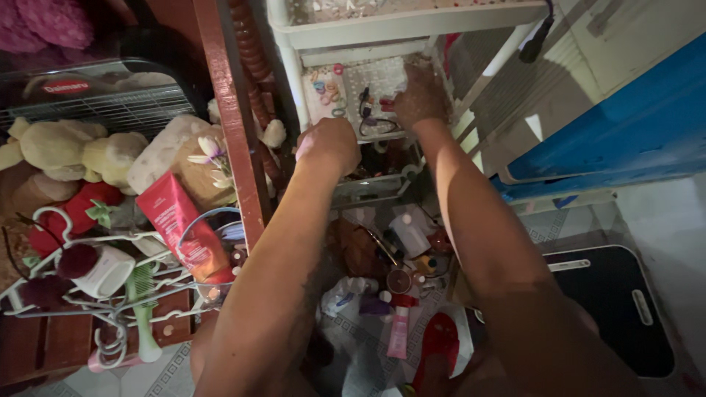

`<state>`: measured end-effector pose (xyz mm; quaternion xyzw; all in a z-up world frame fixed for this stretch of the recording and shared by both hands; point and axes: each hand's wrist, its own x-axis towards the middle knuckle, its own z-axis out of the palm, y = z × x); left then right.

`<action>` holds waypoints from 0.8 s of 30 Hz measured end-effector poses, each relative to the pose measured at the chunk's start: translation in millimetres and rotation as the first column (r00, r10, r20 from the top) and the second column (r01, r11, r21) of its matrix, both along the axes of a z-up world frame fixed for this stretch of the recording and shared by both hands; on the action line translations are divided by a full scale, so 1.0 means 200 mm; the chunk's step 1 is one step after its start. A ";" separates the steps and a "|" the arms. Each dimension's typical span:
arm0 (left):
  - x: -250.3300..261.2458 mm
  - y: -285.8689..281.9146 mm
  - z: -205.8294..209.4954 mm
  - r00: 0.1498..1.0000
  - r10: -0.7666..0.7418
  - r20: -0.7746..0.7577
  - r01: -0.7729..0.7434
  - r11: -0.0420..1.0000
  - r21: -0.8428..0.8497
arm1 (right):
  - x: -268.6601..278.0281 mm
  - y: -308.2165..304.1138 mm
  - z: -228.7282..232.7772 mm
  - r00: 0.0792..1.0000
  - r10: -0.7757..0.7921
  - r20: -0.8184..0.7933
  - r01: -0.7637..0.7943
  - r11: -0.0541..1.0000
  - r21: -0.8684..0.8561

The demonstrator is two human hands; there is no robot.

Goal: The person crouches beside a plastic drawer cart in a cluttered room, opens a cardboard box, and takes out bottles and tubes. They unscrew caps, handle small bottles and a boxed product, and place the items into the cart's drawers and shelves.

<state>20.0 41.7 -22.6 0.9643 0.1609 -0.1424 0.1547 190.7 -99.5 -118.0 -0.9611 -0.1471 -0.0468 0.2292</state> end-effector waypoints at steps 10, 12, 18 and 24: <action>0.00 0.00 -0.01 1.000 0.016 0.023 -0.016 1.000 -0.022 | 0.04 -0.01 0.05 0.983 -0.073 -0.167 0.067 0.997 -0.039; 0.00 0.00 -0.01 1.000 0.013 0.010 -0.013 1.000 -0.005 | 0.06 -0.01 0.04 0.990 -0.063 -0.126 0.061 0.998 -0.018; 0.01 -0.01 0.00 1.000 -0.014 -0.004 0.014 0.999 0.036 | 0.04 -0.02 0.03 0.991 0.000 -0.133 0.009 0.997 0.071; -0.01 0.00 0.01 0.999 0.012 0.030 -0.012 1.000 0.013 | 0.01 -0.02 0.05 0.994 -0.032 -0.100 0.042 0.994 0.101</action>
